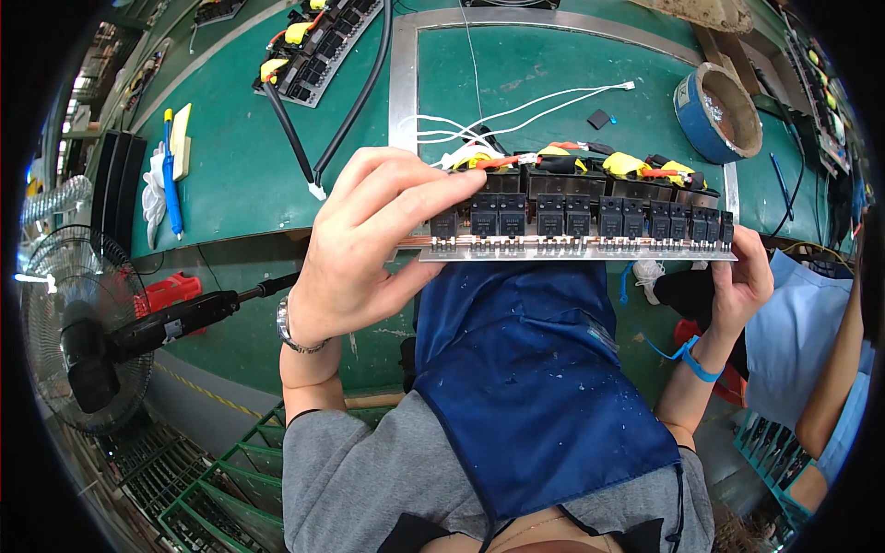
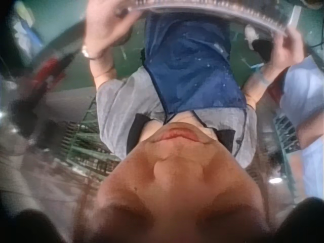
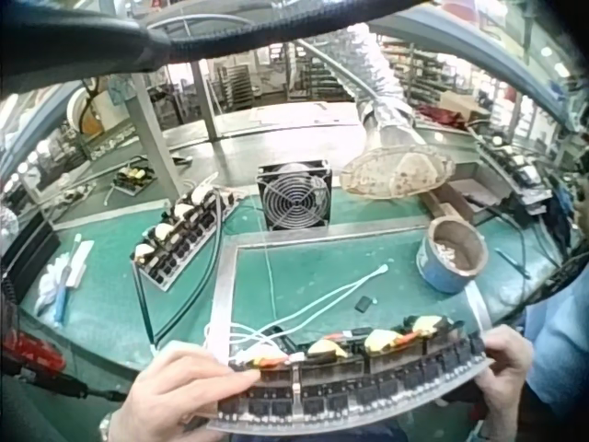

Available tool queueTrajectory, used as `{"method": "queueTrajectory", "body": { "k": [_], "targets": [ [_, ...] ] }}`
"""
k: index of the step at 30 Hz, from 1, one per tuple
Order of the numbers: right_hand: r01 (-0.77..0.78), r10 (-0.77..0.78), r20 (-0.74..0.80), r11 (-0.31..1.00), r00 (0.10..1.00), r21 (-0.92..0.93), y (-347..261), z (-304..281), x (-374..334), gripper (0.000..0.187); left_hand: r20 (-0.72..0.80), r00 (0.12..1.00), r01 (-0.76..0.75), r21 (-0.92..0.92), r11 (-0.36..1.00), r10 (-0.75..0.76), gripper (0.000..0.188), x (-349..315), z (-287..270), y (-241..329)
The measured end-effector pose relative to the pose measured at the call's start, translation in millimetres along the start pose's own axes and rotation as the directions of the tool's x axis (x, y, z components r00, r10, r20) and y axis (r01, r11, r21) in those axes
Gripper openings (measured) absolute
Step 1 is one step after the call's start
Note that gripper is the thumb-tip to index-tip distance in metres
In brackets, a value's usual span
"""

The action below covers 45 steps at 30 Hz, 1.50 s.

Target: Soldering components and wires onto a printed circuit board.

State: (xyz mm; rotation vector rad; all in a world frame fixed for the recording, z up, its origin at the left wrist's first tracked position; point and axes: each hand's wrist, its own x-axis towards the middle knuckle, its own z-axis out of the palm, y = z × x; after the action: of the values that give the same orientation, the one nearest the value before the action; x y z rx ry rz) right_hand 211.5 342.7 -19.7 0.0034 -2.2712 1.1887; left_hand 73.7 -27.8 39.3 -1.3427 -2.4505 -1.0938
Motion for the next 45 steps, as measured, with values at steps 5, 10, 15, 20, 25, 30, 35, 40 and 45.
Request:
{"method": "queueTrajectory", "body": {
  "k": [5, 10, 15, 20, 25, 30, 35, 40, 45],
  "targets": [
    [0.05, -0.048, 0.056, 0.998, 0.997, -0.048, 1, -3, 3, 0.03, 0.021, 1.0, -0.015, 0.006, 1.0, 0.015, 0.058, -2, 0, 1],
    [0.04, -0.037, 0.046, 0.997, 0.998, -0.066, -1, -10, 4, 0.033, 0.003, 1.0, -0.024, 0.017, 1.0, 0.023, 0.057, -1, 1, 2],
    [-0.133, 0.197, -0.108, 0.894, 0.974, 0.428, 40, -49, 29, 0.05, 0.0, 0.999, 0.054, 0.009, 0.999, -0.054, 0.055, 8, 4, 7],
    [-0.247, 0.565, -0.17, 0.585, 0.807, 0.773, 99, -79, 106, 0.044, 0.062, 0.997, 0.044, 0.017, 0.999, -0.045, 0.053, 17, 2, 7],
    [-0.107, 0.766, 0.141, -0.094, 0.628, 0.99, 174, -78, 178, 0.041, 0.081, 0.991, 0.103, 0.058, 0.993, -0.108, 0.047, 11, -4, 18],
    [-0.154, 0.787, -0.247, 0.395, 0.566, 0.906, 213, -57, 210, 0.016, 0.074, 0.989, 0.127, 0.028, 0.991, -0.129, 0.051, 10, -1, 20],
    [-0.064, 0.625, -0.51, 0.666, 0.592, 0.743, 177, -61, 188, 0.013, 0.087, 0.988, 0.124, 0.041, 0.991, -0.127, 0.05, 11, 0, 18],
    [0.061, 0.312, -0.487, 0.79, 0.816, 0.61, 77, -56, 121, 0.021, 0.056, 0.993, 0.105, 0.036, 0.994, -0.107, 0.05, 13, -1, 20],
    [-0.115, 0.285, -0.334, 0.887, 0.899, 0.447, 47, -35, 49, 0.045, 0.046, 0.994, 0.097, 0.023, 0.995, -0.098, 0.051, 11, -2, 18]
  ]
}}
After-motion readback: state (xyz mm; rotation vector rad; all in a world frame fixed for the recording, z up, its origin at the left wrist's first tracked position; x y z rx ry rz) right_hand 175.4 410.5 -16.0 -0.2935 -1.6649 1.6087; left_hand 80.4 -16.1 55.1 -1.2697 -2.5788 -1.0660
